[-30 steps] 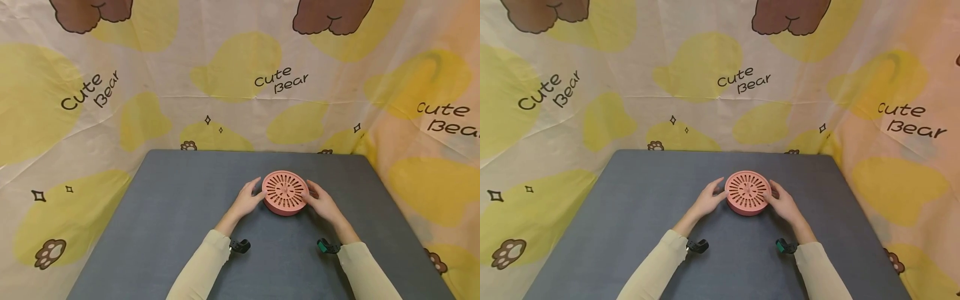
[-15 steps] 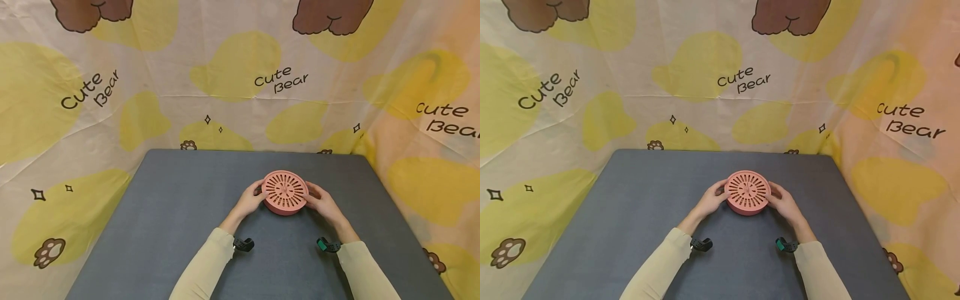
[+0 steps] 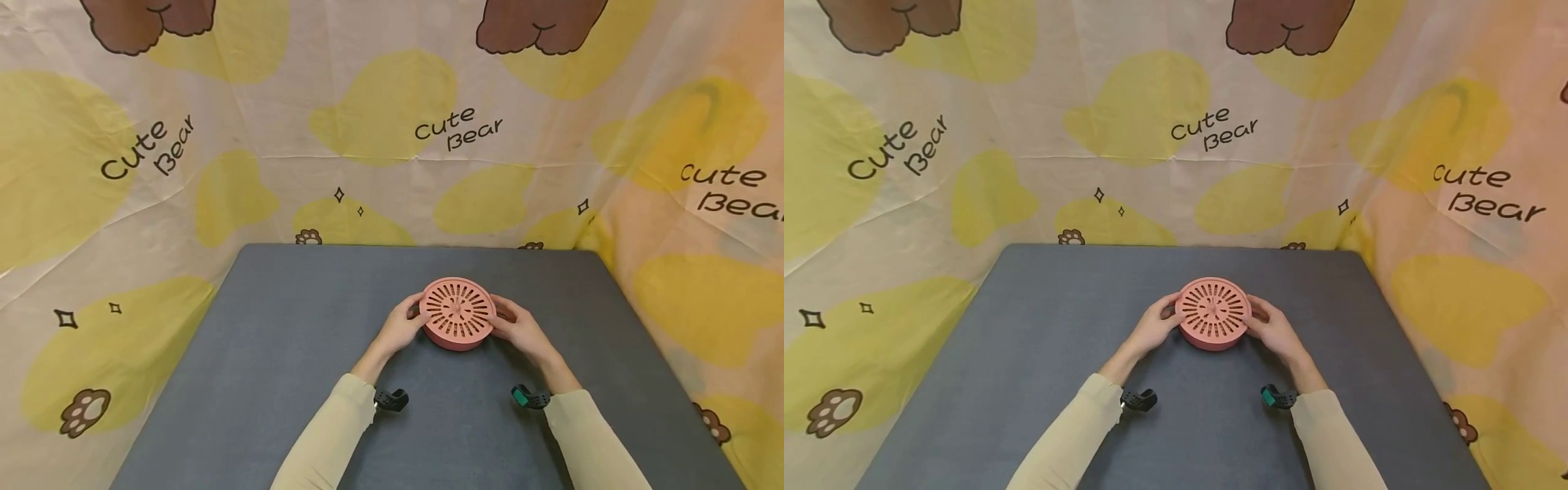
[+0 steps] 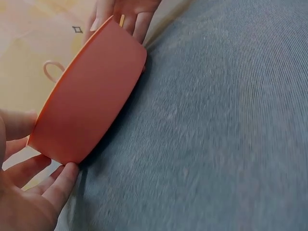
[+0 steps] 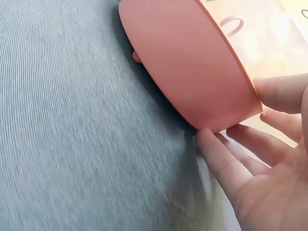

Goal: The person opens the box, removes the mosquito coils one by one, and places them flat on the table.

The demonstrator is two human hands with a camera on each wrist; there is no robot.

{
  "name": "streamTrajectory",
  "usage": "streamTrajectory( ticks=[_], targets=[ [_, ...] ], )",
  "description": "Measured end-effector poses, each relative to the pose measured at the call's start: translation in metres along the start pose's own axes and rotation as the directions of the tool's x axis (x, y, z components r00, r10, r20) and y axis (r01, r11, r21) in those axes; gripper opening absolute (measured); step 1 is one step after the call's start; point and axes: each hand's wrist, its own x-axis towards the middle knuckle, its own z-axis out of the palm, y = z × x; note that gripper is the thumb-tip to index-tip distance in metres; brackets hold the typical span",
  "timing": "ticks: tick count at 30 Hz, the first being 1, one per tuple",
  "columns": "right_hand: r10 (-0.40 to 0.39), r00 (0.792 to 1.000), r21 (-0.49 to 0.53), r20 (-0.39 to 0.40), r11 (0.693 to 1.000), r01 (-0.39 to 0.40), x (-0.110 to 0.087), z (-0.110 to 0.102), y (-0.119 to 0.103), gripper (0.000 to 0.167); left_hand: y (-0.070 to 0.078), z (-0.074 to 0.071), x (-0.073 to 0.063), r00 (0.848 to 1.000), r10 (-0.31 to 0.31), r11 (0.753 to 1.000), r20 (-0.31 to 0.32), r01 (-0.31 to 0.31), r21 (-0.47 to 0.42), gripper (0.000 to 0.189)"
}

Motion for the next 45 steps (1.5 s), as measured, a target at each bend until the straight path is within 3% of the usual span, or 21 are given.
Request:
streamTrajectory(
  ticks=[9, 24, 36, 45],
  targets=[
    [0.005, 1.0, 0.019, 0.01, 1.0, -0.006, 0.011, 0.024, -0.008, 0.066, -0.007, -0.025, -0.006, 0.999, -0.023, 1.0, -0.023, 0.023, -0.019, 0.051],
    [-0.004, 1.0, 0.115, 0.025, 0.993, 0.001, 0.023, 0.075, -0.019, 0.064, -0.022, -0.069, -0.028, 0.996, -0.037, 0.999, -0.078, 0.038, 0.013, 0.05],
    [0.033, 0.999, 0.126, 0.014, 0.991, -0.034, 0.023, 0.092, -0.023, 0.062, -0.024, -0.082, -0.038, 0.996, -0.036, 0.999, -0.076, 0.036, -0.007, 0.051],
    [0.006, 1.0, 0.121, 0.028, 0.993, -0.01, 0.02, 0.099, -0.021, 0.064, -0.023, -0.086, -0.043, 0.996, -0.03, 0.997, -0.079, 0.036, 0.068, 0.05]
  ],
)
